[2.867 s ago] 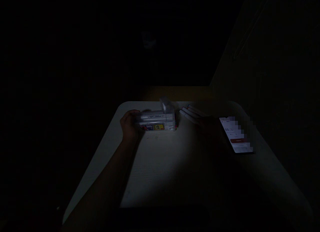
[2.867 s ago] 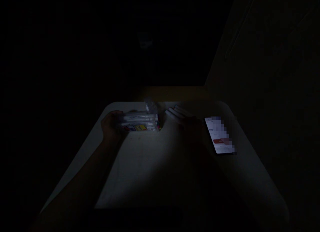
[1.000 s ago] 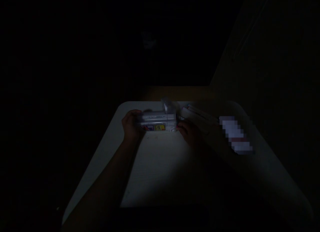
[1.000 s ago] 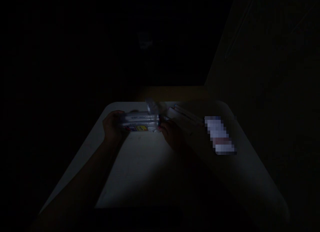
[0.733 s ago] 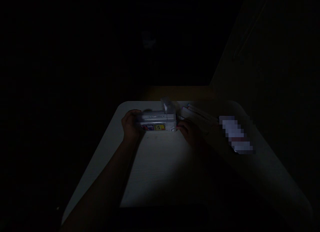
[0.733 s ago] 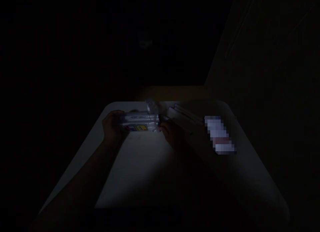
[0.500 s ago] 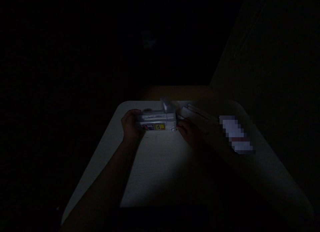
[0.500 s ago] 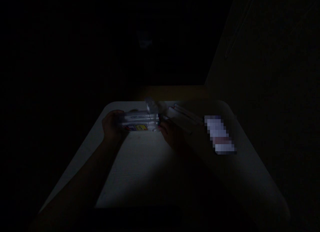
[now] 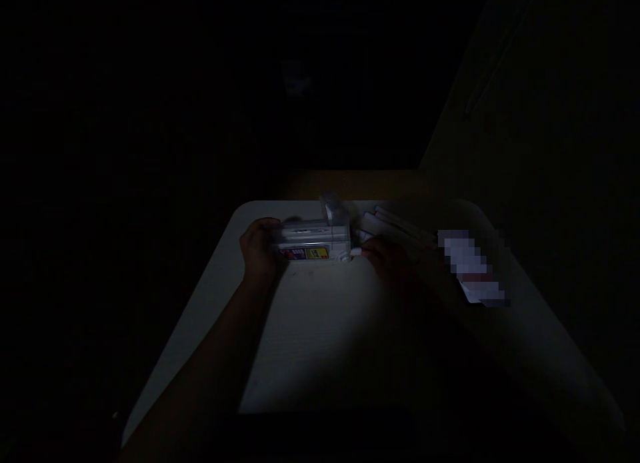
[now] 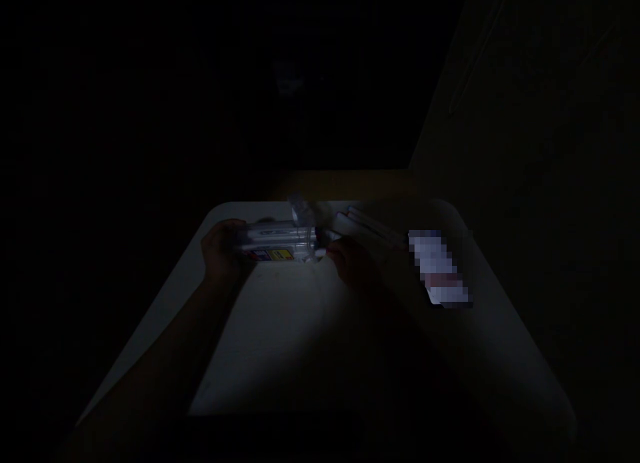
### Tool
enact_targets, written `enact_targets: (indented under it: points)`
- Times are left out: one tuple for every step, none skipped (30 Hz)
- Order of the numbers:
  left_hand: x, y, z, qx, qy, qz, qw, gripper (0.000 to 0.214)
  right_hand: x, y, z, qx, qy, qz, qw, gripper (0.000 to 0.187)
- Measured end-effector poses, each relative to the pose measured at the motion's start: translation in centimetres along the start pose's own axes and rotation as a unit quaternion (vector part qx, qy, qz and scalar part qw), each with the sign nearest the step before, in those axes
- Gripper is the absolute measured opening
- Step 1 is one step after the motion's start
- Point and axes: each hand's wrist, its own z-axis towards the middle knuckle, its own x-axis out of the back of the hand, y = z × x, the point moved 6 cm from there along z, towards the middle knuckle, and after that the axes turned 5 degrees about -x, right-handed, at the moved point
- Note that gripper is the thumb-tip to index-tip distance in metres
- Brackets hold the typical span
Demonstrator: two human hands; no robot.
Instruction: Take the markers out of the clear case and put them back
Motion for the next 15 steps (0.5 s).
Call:
enact_targets:
  points:
    - [0.0, -0.1, 0.0, 0.002, 0.000, 0.000, 1.000, 0.019, 0.2, 0.3, -0.1, -0.012, -0.003, -0.005, 1.000, 0.016]
    - [0.1, -0.1, 0.0, 0.003, 0.000, 0.002, 1.000, 0.019, 0.4, 0.5, -0.2, -0.018, -0.007, -0.012, 1.000, 0.018]
    - [0.1, -0.2, 0.0, 0.003, 0.002, 0.004, 1.000, 0.019, 0.4, 0.5, -0.2, -0.019, -0.005, -0.019, 1.000, 0.019]
    - [0.1, -0.1, 0.0, 0.002, 0.002, 0.006, 1.000, 0.019, 0.5, 0.4, -0.3, -0.015, 0.002, -0.027, 1.000, 0.020]
    - [0.1, 0.0, 0.0, 0.001, 0.003, 0.009, 1.000, 0.019, 0.4, 0.2, -0.4, -0.007, 0.008, -0.034, 0.999, 0.021]
    - [0.1, 0.0, 0.0, 0.002, 0.005, 0.010, 1.000, 0.019, 0.2, -0.1, -0.4, 0.002, 0.011, -0.039, 0.999, 0.023]
    - [0.1, 0.2, -0.1, 0.004, 0.008, 0.010, 1.000, 0.018, -0.1, -0.4, -0.4, 0.006, 0.012, -0.044, 0.999, 0.025]
    - [0.0, 0.3, -0.1, 0.007, 0.010, 0.009, 1.000, 0.018, -0.4, -0.6, -0.4, 0.005, 0.012, -0.049, 0.999, 0.026]
    - [-0.1, 0.4, -0.1, 0.010, 0.011, 0.009, 1.000, 0.018, -0.7, -0.8, -0.4, 0.002, 0.009, -0.052, 0.999, 0.026]
    - [-0.2, 0.6, -0.2, 0.013, 0.012, 0.008, 1.000, 0.018, -0.9, -1.0, -0.3, 0.000, 0.005, -0.056, 0.998, 0.024]
    - [-0.3, 0.6, -0.3, 0.017, 0.011, 0.006, 1.000, 0.018, -0.9, -1.1, -0.3, -0.002, 0.005, -0.062, 0.998, 0.022]
    - [-0.4, 0.7, -0.3, 0.022, 0.008, 0.002, 1.000, 0.018, -0.9, -1.1, -0.3, -0.002, 0.007, -0.070, 0.997, 0.021]
    - [-0.5, 0.7, -0.4, 0.024, 0.006, -0.004, 1.000, 0.018, -0.7, -1.0, -0.3, 0.003, 0.009, -0.079, 0.997, 0.020]
    - [-0.5, 0.6, -0.4, 0.024, 0.006, -0.012, 1.000, 0.018, -0.5, -0.8, -0.4, 0.010, 0.010, -0.088, 0.996, 0.021]
    - [-0.4, 0.5, -0.3, 0.021, 0.007, -0.015, 1.000, 0.018, -0.1, -0.6, -0.5, 0.017, 0.016, -0.099, 0.995, 0.022]
